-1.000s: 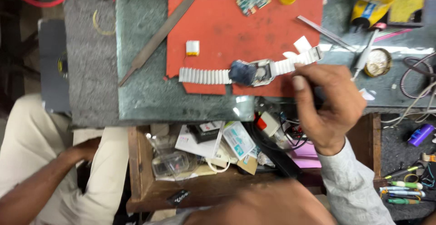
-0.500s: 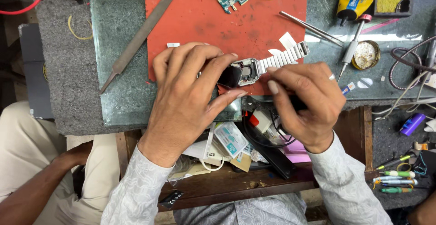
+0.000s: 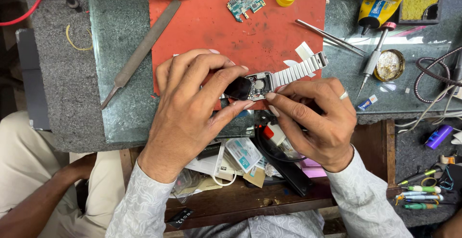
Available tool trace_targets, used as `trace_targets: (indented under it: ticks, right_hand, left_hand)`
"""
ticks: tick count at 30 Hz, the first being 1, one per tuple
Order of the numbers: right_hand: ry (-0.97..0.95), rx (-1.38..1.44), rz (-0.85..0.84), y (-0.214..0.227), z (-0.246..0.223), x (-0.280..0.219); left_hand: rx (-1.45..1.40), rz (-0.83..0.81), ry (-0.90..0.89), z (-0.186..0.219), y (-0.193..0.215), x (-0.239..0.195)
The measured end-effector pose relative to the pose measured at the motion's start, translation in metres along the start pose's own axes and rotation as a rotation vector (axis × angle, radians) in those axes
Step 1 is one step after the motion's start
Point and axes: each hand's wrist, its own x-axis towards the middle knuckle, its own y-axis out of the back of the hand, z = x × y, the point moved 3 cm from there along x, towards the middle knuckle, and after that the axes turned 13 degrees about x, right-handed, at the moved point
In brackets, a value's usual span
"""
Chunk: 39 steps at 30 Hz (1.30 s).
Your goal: The person uses tweezers to manipulate a small internal component of a disassembled smartwatch, then places the component into the watch case and closes the back cover. The work is performed on a cluttered workbench with various tools and parts visible.
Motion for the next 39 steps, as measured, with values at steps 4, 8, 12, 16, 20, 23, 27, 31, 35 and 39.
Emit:
trace_targets:
  ticks: [4, 8, 12, 16, 20, 23, 27, 31, 35, 39]
  right_hand:
    - [0.006, -0.007, 0.001, -0.001, 0.0, -0.001]
    - [0.004, 0.002, 0.017, -0.002, -0.001, 0.0]
    - [-0.004, 0.001, 0.015, -0.002, -0.001, 0.0]
    - [-0.004, 0.006, 0.01, -0.001, -0.001, 0.0]
    - [-0.026, 0.007, 0.055, 0.002, 0.0, -0.002]
    - [-0.059, 0.012, 0.092, 0.005, 0.0, -0.004]
    - [-0.095, -0.022, 0.185, 0.007, 0.002, -0.007]
    - [-0.135, 0.003, 0.267, 0.012, 0.007, -0.01]
    - [-0.147, 0.021, 0.297, 0.011, 0.009, -0.012]
    - [-0.144, 0.028, 0.307, 0.01, 0.007, -0.014]
  left_hand:
    - [0.008, 0.011, 0.002, 0.0, 0.001, -0.002]
    - [0.003, 0.015, 0.015, -0.001, 0.001, -0.001]
    - [-0.008, 0.005, 0.026, -0.001, 0.002, 0.0]
    - [0.01, -0.004, 0.032, 0.0, 0.003, 0.001]
    - [0.021, -0.007, 0.022, 0.0, 0.003, 0.0]
    - [0.028, -0.001, 0.019, 0.0, 0.003, 0.0]
    - [0.021, -0.01, 0.024, 0.002, 0.002, 0.0]
    - [0.034, 0.064, 0.016, 0.006, 0.007, 0.003]
    - [-0.016, 0.245, 0.294, -0.001, 0.027, -0.006]
    - [-0.135, 0.279, 0.654, -0.024, 0.037, -0.015]
